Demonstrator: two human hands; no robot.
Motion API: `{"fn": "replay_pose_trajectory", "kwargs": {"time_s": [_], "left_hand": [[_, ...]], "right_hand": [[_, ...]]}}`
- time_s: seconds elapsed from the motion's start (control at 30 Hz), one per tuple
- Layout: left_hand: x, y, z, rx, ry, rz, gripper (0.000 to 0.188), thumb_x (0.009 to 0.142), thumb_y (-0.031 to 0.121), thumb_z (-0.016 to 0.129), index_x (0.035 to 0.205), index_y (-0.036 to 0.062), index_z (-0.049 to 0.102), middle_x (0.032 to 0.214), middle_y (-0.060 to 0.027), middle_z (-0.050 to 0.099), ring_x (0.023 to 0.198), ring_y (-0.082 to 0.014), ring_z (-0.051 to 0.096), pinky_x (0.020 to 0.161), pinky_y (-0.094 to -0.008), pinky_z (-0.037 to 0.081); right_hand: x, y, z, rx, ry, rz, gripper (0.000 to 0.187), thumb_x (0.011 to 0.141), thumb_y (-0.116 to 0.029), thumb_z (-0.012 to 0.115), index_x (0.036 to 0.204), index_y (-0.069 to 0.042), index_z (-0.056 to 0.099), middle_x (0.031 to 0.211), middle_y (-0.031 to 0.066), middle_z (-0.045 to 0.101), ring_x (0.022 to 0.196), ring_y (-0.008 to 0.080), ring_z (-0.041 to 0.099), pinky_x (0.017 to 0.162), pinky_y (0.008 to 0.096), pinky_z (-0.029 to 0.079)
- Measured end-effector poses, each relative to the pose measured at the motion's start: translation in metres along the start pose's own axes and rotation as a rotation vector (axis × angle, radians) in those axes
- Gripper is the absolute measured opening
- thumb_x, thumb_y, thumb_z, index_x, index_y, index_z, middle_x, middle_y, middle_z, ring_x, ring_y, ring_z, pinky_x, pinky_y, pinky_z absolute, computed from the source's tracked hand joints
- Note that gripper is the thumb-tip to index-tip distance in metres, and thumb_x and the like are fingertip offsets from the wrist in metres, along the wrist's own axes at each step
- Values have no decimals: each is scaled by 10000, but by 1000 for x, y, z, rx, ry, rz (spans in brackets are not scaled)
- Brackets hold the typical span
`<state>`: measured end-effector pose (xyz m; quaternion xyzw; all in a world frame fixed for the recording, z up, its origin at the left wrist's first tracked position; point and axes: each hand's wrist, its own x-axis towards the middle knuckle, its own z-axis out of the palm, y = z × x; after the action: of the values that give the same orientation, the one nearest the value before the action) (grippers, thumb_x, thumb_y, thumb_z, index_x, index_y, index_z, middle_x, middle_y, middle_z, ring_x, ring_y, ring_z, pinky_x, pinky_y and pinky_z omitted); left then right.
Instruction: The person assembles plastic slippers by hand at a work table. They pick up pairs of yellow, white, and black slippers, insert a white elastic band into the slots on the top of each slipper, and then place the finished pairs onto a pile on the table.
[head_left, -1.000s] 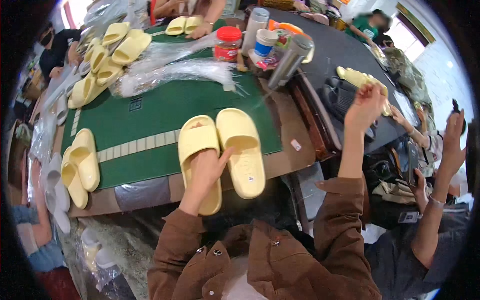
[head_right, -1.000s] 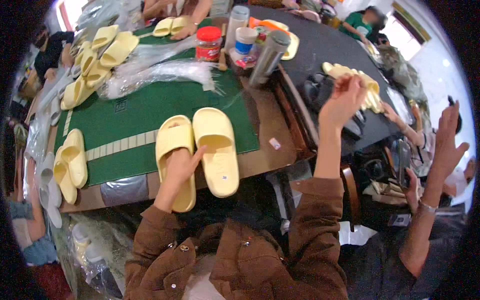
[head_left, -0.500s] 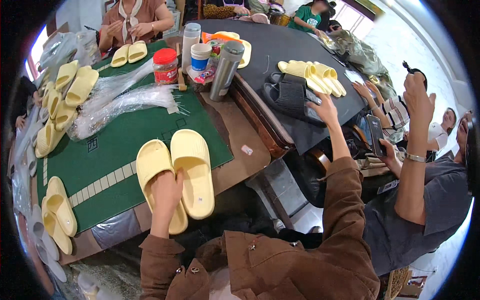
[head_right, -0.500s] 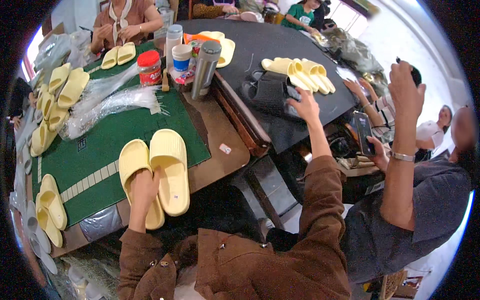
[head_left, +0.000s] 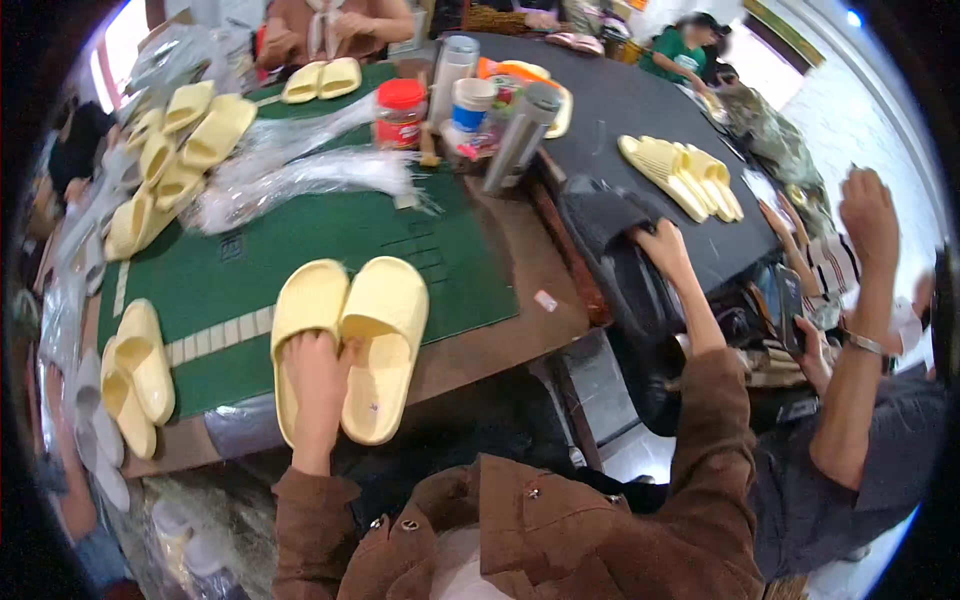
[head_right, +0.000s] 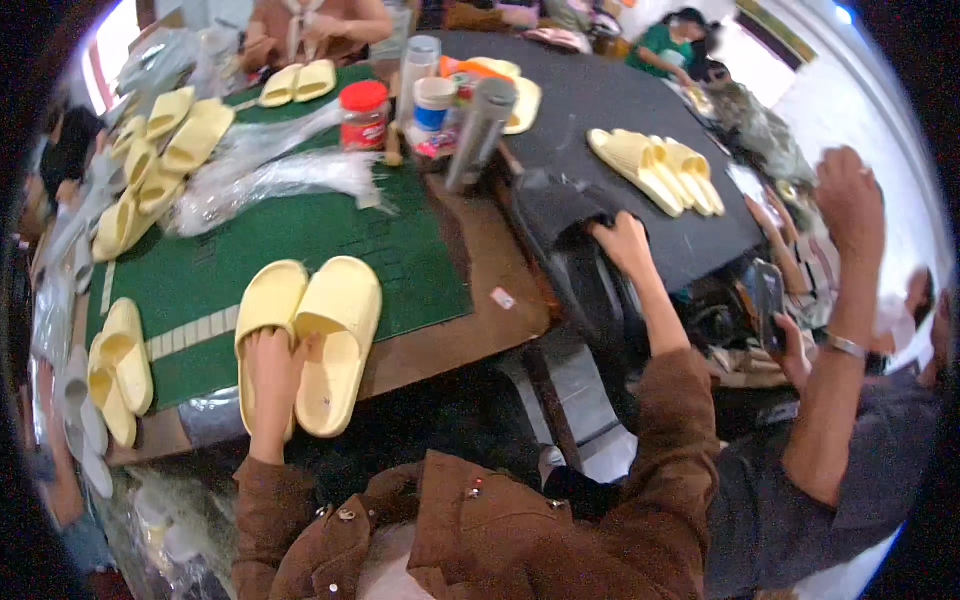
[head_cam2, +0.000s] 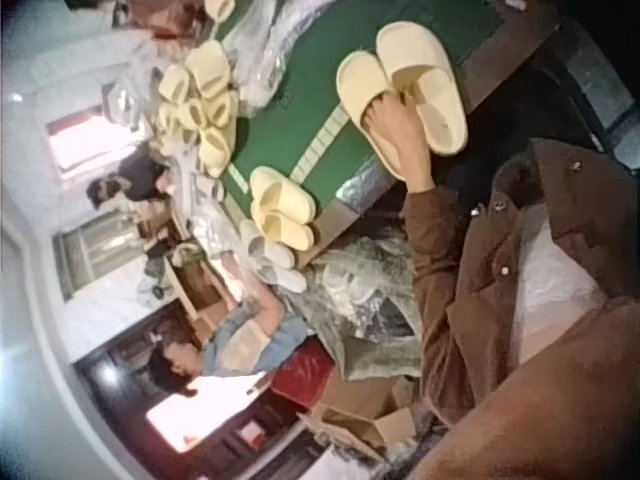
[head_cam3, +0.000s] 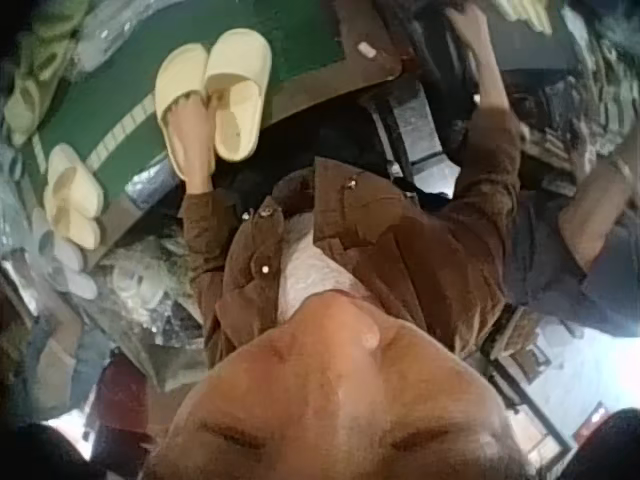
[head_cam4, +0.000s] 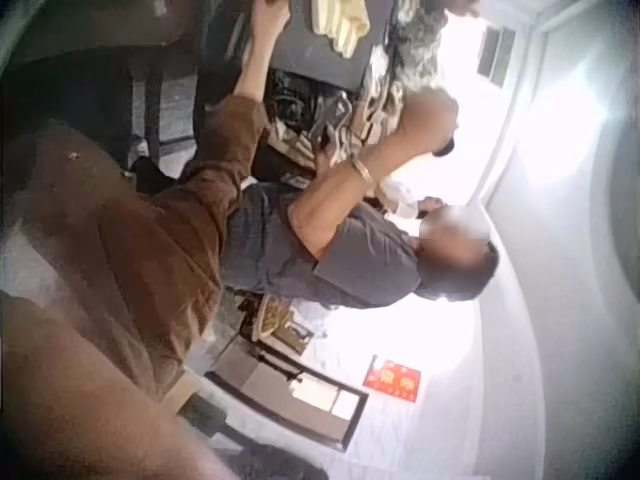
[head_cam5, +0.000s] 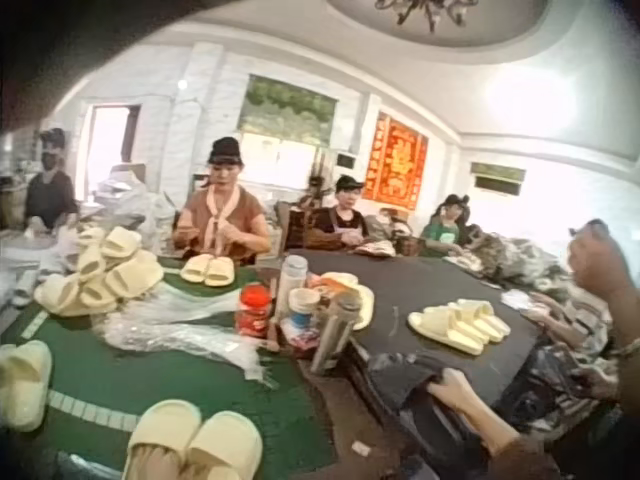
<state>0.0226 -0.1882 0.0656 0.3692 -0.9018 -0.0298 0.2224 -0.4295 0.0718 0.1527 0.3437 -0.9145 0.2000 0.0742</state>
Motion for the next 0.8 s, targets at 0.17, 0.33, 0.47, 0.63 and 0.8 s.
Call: {"fn": "replay_pose_trajectory", "kwargs": {"time_s": [0.17,0.33,0.47,0.63,0.8], "left_hand": [[-4,-6,26,-51,-116,-122,167,779,181,649,789,15,661,797,-166,629,817,-325,607,785,-464,456],[-14,-26,18,-102,29,-202,182,821,170,616,864,-7,614,895,-204,601,910,-362,566,858,-481,425],[-15,-99,9,-29,143,-271,175,842,151,600,875,-21,593,884,-210,587,859,-369,564,792,-459,446],[-8,-200,-11,3,227,-337,255,871,196,602,859,-57,574,875,-249,578,832,-403,552,764,-482,443],[-19,-281,-24,-22,205,-340,279,893,212,583,886,-66,577,912,-260,592,880,-425,561,778,-485,440]], "right_hand": [[-91,-113,28,13,-45,-217,340,737,-193,665,775,136,585,806,346,584,842,485,577,731,502,459],[-114,-191,76,160,-208,-257,306,738,-168,666,781,126,596,816,338,590,846,480,582,736,495,468],[-104,-219,114,168,-228,-162,353,764,-220,674,748,123,592,762,319,597,782,478,595,692,491,472],[-99,-220,135,215,-286,-169,499,790,-315,704,635,111,495,598,249,499,580,394,535,558,462,397],[-100,-222,123,185,-383,-362,517,809,-401,667,717,101,581,735,282,600,718,446,599,656,481,468]]}}
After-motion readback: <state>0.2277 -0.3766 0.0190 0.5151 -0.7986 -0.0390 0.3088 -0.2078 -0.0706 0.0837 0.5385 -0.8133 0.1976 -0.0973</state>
